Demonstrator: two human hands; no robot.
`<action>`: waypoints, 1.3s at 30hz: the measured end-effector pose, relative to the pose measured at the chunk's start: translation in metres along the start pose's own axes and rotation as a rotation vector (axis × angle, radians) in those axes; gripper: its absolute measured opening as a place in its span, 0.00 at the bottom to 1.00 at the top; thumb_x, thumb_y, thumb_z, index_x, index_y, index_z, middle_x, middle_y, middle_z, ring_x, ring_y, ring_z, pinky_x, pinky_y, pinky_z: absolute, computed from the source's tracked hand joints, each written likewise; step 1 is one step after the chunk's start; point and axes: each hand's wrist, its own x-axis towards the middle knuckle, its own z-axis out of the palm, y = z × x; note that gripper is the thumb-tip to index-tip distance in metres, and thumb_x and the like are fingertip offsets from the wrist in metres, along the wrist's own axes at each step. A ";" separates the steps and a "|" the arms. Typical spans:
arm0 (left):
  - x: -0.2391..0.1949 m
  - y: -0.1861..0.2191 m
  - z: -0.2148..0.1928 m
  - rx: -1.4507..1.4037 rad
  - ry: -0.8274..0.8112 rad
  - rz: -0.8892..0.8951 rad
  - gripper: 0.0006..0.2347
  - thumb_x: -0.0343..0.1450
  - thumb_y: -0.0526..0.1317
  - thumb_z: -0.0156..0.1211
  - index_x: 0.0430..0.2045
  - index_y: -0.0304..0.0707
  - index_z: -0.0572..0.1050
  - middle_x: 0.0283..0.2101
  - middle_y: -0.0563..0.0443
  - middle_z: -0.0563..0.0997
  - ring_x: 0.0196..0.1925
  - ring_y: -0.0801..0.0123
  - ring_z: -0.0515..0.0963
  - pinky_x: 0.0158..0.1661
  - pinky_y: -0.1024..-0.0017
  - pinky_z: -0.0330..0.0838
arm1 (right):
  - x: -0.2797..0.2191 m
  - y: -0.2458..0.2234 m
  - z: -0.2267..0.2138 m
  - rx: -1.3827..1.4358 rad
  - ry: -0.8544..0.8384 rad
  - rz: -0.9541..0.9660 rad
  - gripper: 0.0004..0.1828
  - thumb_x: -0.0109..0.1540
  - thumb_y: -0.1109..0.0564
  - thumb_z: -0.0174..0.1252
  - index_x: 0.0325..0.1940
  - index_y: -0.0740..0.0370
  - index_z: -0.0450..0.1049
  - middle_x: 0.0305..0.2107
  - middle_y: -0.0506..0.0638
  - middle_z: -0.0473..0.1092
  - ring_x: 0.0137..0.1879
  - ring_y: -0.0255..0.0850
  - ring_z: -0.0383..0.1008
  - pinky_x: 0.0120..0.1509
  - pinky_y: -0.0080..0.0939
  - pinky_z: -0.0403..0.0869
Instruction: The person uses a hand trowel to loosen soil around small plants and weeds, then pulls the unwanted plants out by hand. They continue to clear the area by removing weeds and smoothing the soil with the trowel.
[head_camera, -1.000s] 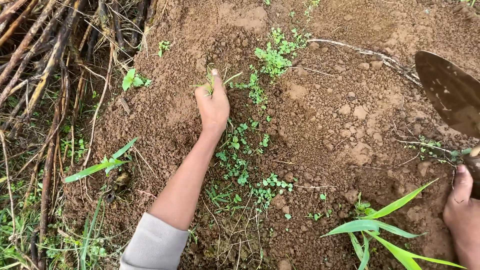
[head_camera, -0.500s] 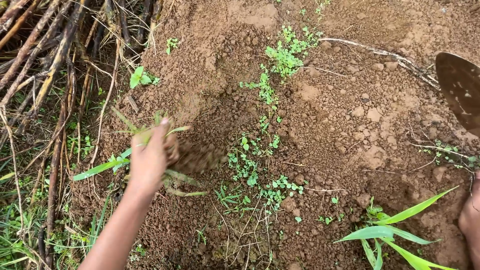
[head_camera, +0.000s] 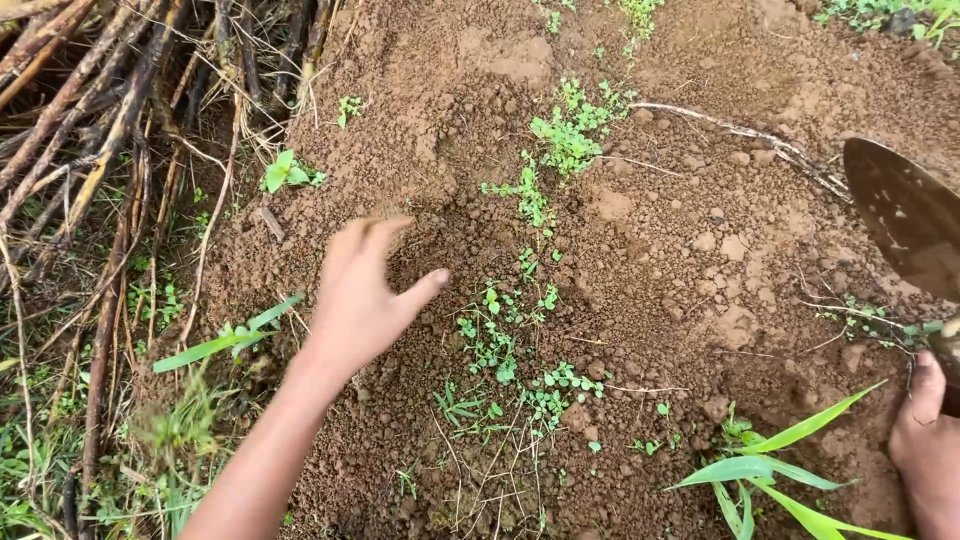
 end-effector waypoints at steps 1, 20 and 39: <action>0.016 0.013 0.017 -0.013 -0.027 0.025 0.31 0.66 0.52 0.64 0.63 0.42 0.64 0.62 0.43 0.67 0.65 0.58 0.62 0.64 0.51 0.56 | -0.013 0.013 0.006 -0.138 0.015 0.064 0.19 0.87 0.65 0.52 0.74 0.91 0.70 0.50 0.77 0.73 0.52 0.66 0.76 0.59 0.52 0.76; 0.116 0.032 0.141 -0.100 0.213 0.244 0.05 0.72 0.44 0.59 0.36 0.58 0.82 0.34 0.67 0.79 0.37 0.73 0.72 0.43 0.71 0.57 | 0.026 -0.027 -0.019 -0.724 0.245 0.023 0.15 0.82 0.42 0.61 0.57 0.51 0.86 0.37 0.38 0.80 0.34 0.27 0.75 0.33 0.24 0.68; 0.026 0.040 0.097 -0.795 -0.047 0.001 0.14 0.80 0.39 0.45 0.22 0.41 0.72 0.20 0.56 0.74 0.19 0.77 0.71 0.23 0.81 0.67 | 0.101 -0.087 -0.018 -0.440 0.067 0.065 0.14 0.73 0.47 0.60 0.60 0.50 0.80 0.33 0.39 0.79 0.29 0.26 0.72 0.28 0.22 0.62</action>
